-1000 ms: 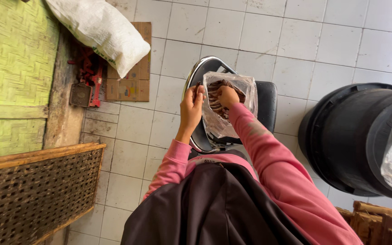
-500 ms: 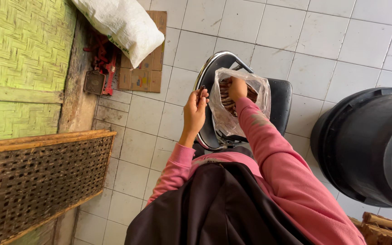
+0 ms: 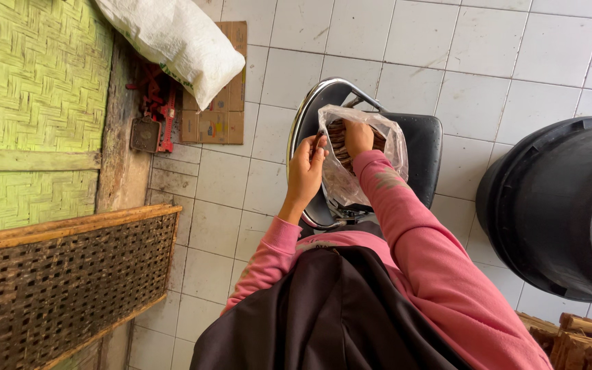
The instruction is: The person sorts dried tobacco leaves from wooden trays, gathers them by hand, and places them into a clear plastic bag on a chair.
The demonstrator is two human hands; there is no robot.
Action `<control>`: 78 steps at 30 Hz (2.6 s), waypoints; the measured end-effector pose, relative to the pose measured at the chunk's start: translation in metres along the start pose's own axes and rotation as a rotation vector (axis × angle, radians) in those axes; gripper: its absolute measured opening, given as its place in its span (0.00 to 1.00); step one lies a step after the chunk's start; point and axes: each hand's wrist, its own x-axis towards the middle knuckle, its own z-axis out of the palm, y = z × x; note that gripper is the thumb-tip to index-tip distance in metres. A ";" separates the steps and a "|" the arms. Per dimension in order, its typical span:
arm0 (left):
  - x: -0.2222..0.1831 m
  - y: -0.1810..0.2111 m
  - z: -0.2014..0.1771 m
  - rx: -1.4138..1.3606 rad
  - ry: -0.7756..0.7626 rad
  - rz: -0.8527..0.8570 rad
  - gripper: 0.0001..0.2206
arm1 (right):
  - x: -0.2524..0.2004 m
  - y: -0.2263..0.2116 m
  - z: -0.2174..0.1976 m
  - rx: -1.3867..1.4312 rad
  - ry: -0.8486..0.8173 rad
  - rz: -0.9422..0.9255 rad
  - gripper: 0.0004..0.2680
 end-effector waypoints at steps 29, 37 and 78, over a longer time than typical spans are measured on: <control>-0.001 -0.010 0.004 0.143 0.011 0.033 0.09 | -0.004 0.002 0.008 0.116 0.140 0.072 0.07; 0.000 -0.007 0.008 0.155 0.036 0.049 0.11 | -0.010 -0.011 -0.025 0.016 -0.024 0.073 0.09; 0.011 -0.010 -0.008 0.641 0.119 0.348 0.33 | -0.005 -0.020 -0.013 -0.184 -0.169 0.299 0.13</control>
